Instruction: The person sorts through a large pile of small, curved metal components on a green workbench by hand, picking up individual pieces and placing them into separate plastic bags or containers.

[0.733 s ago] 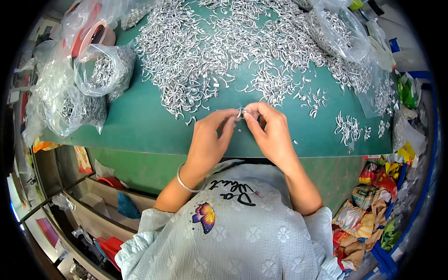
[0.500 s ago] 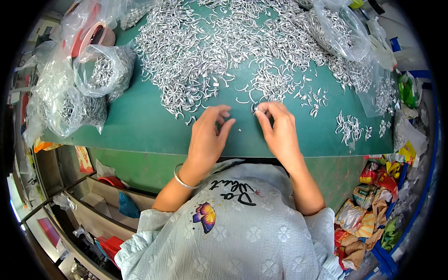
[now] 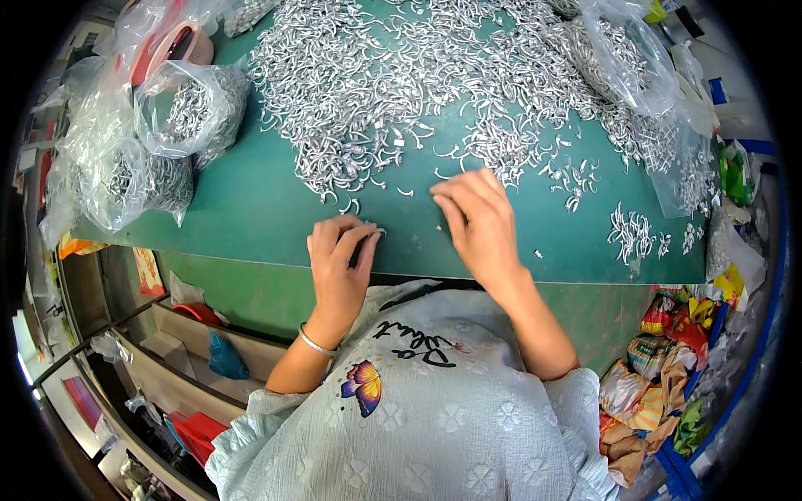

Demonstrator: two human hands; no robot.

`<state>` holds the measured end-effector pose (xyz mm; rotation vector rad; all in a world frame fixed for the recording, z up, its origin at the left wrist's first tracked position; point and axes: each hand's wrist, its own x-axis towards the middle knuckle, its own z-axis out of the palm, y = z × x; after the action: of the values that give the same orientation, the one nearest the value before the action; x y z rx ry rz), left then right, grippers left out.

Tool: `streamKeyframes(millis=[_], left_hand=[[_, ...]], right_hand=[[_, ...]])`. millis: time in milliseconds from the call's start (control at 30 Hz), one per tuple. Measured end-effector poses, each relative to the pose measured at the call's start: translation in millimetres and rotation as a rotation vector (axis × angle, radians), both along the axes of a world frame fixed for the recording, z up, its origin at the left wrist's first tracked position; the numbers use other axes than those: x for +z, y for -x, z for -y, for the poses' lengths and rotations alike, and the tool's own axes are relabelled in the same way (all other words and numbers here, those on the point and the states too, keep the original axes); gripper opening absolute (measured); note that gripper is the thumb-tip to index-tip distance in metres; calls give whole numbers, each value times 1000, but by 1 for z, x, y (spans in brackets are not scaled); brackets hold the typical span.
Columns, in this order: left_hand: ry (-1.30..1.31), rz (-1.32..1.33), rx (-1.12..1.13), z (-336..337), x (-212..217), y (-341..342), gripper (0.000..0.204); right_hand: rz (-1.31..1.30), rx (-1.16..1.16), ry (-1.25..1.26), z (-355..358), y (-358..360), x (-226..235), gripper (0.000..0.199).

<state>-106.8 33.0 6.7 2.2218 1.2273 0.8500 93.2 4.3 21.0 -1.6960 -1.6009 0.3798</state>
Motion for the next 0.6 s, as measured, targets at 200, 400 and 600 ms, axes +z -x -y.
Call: streamKeyframes(millis=[200, 400, 600], left_hand=[[41, -2, 44, 6, -3, -1, 26], [86, 37, -29, 4, -5, -2, 25], [54, 143, -8, 4, -15, 9, 22]], right_hand=[[249, 111, 41, -15, 22, -12, 18], [262, 160, 69, -11, 18, -8, 17], [321, 138, -81, -40, 43, -9, 19]])
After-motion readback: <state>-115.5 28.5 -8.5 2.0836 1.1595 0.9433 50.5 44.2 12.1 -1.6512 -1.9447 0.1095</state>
